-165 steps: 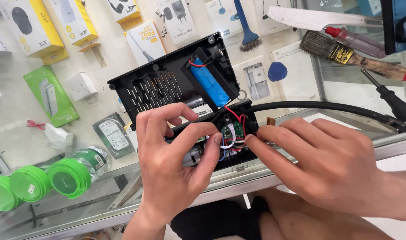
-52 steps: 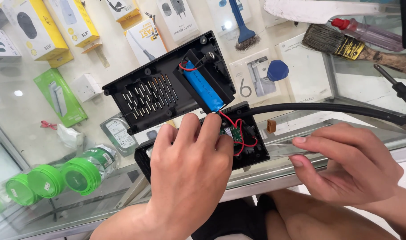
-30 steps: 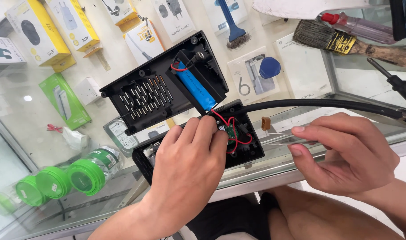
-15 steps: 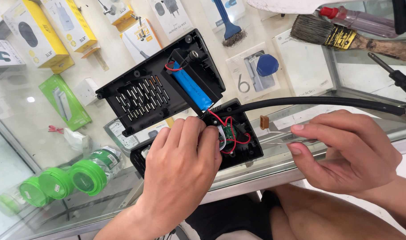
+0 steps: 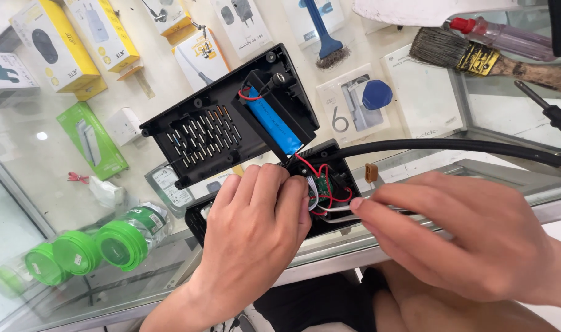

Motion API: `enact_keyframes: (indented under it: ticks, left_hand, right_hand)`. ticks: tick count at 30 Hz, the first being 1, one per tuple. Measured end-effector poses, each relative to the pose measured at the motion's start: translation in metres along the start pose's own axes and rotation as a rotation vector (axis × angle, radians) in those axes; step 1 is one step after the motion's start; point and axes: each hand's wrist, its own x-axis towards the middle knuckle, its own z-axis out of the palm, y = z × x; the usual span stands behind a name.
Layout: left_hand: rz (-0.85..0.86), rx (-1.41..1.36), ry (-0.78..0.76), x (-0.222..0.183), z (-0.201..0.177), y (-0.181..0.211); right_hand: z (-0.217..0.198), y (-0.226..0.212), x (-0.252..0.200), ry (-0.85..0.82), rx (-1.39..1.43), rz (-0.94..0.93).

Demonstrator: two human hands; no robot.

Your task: Repairing the internal wiring of an electronic device using tweezers

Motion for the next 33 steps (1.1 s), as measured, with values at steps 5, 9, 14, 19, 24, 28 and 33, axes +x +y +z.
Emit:
enact_keyframes:
  ticks: [5, 9, 14, 19, 24, 28, 33]
  left_hand:
    - [-0.014, -0.039, 0.006, -0.002, 0.0, -0.001]
    - [-0.019, -0.056, 0.014, -0.004, 0.001, -0.001]
    - [-0.019, -0.055, 0.028, -0.004, 0.0, -0.001]
    - [-0.022, -0.08, 0.02, -0.005, 0.0, -0.002]
    - [-0.024, -0.077, 0.035, -0.006, 0.001, -0.002]
    - [-0.024, -0.075, 0.042, -0.006, 0.001, -0.002]
    - [-0.021, -0.08, 0.05, -0.005, 0.0, -0.002]
  right_hand:
    - [-0.003, -0.005, 0.011, -0.146, -0.133, 0.036]
    - [-0.001, -0.011, 0.018, -0.176, -0.236, 0.036]
    - [0.004, -0.012, 0.023, -0.193, -0.272, 0.019]
    - [0.007, -0.013, 0.029, -0.207, -0.278, -0.005]
    - [0.01, -0.014, 0.029, -0.226, -0.282, -0.025]
    - [0.01, -0.014, 0.03, -0.23, -0.289, -0.029]
    - [0.012, -0.014, 0.029, -0.213, -0.225, -0.014]
